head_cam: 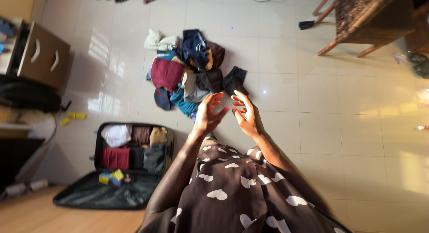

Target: The person picks up items of clothing from the floor, folds them by hand, and places them into an open suitcase, arranging them alongside other packed items and toiletries.

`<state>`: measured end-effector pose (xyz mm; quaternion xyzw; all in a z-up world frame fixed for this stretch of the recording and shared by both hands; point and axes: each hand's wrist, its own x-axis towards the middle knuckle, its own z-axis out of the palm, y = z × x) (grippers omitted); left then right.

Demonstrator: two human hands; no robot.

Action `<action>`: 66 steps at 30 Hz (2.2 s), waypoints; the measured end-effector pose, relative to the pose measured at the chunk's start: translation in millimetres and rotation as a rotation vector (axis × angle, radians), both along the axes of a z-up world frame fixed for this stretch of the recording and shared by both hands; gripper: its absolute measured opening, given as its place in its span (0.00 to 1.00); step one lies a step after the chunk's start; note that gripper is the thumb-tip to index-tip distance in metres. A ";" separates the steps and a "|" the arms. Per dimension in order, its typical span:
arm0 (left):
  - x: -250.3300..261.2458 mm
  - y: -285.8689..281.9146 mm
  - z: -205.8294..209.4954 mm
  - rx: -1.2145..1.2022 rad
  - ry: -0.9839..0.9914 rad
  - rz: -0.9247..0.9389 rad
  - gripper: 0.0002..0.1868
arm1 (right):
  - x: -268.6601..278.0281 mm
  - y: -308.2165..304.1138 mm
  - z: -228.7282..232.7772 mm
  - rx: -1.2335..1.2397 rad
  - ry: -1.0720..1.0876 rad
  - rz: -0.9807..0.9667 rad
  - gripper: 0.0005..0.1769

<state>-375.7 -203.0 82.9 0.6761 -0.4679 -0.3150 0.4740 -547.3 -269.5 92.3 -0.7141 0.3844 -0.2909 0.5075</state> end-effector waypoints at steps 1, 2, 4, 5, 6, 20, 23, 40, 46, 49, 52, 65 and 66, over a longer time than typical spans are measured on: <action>1.8 -10.4 1.8 -0.038 -0.012 -0.049 0.31 | 1.7 -5.2 -0.5 -0.011 -0.005 -0.016 0.34; 4.3 -21.1 3.0 -0.076 -0.023 -0.098 0.33 | 4.1 -10.9 -0.6 -0.004 -0.007 -0.046 0.34; 9.5 -43.0 6.0 -0.081 -0.039 -0.136 0.32 | 9.6 -27.4 1.7 -0.007 -0.016 -0.095 0.35; 12.3 -52.6 6.5 -0.075 -0.049 -0.155 0.30 | 12.2 -35.5 2.5 -0.016 0.002 -0.100 0.35; 16.8 -63.8 7.2 -0.082 -0.052 -0.170 0.30 | 15.6 -43.3 3.0 -0.026 0.021 -0.105 0.35; 103.4 -127.4 5.0 -0.060 -0.118 -0.129 0.33 | 106.5 -120.3 -29.0 0.017 -0.009 -0.114 0.34; 113.4 -132.1 2.3 -0.011 -0.107 -0.095 0.33 | 123.3 -133.4 -37.1 0.024 -0.001 -0.074 0.34; 168.8 -225.4 -49.4 0.099 -0.179 0.183 0.27 | 195.6 -283.8 -75.6 0.176 0.084 0.251 0.32; 196.3 -259.1 -104.5 0.206 -0.237 0.290 0.25 | 220.8 -335.4 -120.6 0.190 0.229 0.402 0.33; 205.4 -271.3 -154.5 0.326 -0.237 0.368 0.25 | 226.7 -349.4 -174.3 0.253 0.348 0.434 0.34; 215.5 -268.7 -230.3 0.396 -0.157 0.408 0.26 | 244.7 -362.5 -267.4 0.314 0.440 0.392 0.35; 256.4 -274.5 -437.0 0.367 1.078 0.688 0.40 | 301.1 -334.2 -505.7 0.980 0.581 0.206 0.38; 258.5 -277.2 -449.5 0.390 1.089 0.697 0.40 | 304.4 -333.7 -527.7 0.944 0.605 0.209 0.40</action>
